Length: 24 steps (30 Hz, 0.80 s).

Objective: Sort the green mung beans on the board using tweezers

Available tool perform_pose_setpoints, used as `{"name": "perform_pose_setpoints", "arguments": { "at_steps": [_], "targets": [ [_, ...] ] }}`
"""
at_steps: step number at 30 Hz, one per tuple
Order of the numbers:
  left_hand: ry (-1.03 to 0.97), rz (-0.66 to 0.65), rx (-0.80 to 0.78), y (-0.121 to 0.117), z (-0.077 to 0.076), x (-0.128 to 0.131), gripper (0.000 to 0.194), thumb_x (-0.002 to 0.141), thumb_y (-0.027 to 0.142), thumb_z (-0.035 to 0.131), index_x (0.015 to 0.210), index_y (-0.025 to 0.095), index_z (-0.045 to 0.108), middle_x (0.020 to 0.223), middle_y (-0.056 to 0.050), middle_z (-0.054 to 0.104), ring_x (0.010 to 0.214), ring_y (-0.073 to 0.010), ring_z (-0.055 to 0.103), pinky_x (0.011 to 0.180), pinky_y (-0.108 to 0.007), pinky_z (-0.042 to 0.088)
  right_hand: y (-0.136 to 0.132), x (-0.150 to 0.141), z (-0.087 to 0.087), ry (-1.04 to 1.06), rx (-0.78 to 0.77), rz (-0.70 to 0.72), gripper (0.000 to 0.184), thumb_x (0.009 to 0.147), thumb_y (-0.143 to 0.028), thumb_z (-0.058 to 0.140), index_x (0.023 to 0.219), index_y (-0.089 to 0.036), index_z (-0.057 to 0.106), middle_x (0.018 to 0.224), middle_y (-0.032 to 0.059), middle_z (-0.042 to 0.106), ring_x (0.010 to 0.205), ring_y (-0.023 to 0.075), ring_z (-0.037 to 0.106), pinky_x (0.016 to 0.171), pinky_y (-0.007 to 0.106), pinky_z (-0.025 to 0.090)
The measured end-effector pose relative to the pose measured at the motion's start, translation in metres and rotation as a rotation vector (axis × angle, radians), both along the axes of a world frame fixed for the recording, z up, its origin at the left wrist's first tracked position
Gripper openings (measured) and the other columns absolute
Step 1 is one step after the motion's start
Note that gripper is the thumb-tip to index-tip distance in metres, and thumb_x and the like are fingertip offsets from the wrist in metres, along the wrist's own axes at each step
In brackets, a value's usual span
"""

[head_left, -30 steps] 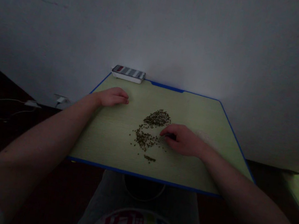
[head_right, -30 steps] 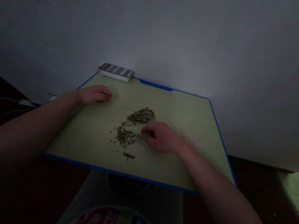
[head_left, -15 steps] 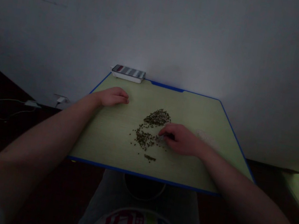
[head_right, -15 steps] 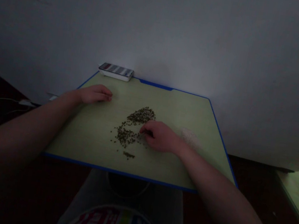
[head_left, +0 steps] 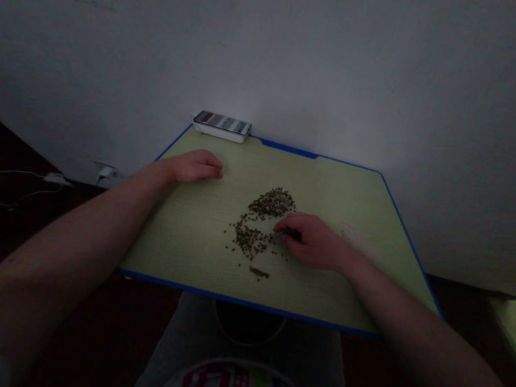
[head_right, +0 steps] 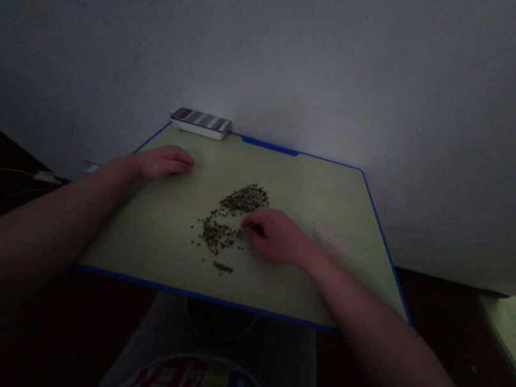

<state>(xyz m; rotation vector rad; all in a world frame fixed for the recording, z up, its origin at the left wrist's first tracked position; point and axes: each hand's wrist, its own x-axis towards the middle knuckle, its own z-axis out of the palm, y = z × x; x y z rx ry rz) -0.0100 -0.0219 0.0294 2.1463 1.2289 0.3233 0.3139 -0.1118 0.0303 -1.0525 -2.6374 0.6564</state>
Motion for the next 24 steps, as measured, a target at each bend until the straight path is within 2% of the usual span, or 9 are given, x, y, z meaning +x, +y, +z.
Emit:
{"name": "perform_pose_setpoints", "arguments": {
  "at_steps": [6,13,16,20,24],
  "targets": [
    [-0.029,0.009,-0.040,-0.0002,-0.0007,-0.0005,0.034,0.075,0.038,0.049,0.050,0.019,0.036,0.048,0.004,0.029,0.047,-0.0086,0.031,0.048,-0.025,0.023,-0.0007,-0.0020,-0.0002,0.033,-0.010,0.029,0.022,0.080,-0.011,0.053,0.094,-0.017,0.069,0.088,0.0061,0.068,0.079,0.0163,0.060,0.074,0.029,0.045],
    [-0.028,-0.018,-0.008,0.0003,-0.0006,-0.0006,0.033,0.075,0.038,0.049,0.050,0.019,0.037,0.049,0.004,0.030,0.048,-0.0087,0.031,0.049,-0.025,0.023,-0.0013,-0.0022,-0.0005,0.057,-0.010,0.103,0.024,0.080,-0.009,0.051,0.097,-0.015,0.069,0.089,0.0073,0.068,0.082,0.0173,0.061,0.076,0.031,0.047],
    [-0.022,-0.016,0.008,-0.0001,-0.0001,-0.0004,0.034,0.075,0.038,0.049,0.050,0.018,0.037,0.048,0.004,0.030,0.048,-0.0088,0.031,0.049,-0.025,0.023,-0.0015,-0.0014,-0.0005,0.050,-0.015,0.091,0.024,0.081,-0.010,0.052,0.097,-0.016,0.069,0.091,0.0077,0.068,0.083,0.0175,0.061,0.077,0.031,0.047],
    [-0.014,-0.013,0.010,0.0006,-0.0004,-0.0005,0.034,0.075,0.038,0.049,0.049,0.018,0.036,0.048,0.004,0.029,0.048,-0.0088,0.031,0.050,-0.025,0.023,-0.0009,0.0015,0.0005,0.017,-0.016,0.047,0.026,0.077,-0.007,0.053,0.095,-0.016,0.070,0.086,0.0060,0.068,0.075,0.0158,0.060,0.071,0.028,0.046],
    [-0.009,-0.013,0.016,0.0020,-0.0021,-0.0013,0.034,0.074,0.038,0.049,0.050,0.018,0.037,0.049,0.004,0.029,0.049,-0.0084,0.030,0.050,-0.025,0.022,-0.0017,0.0031,0.0025,-0.017,-0.027,0.066,0.027,0.074,-0.006,0.055,0.093,-0.016,0.071,0.084,0.0045,0.069,0.075,0.0153,0.061,0.071,0.027,0.046]
  ]
}}
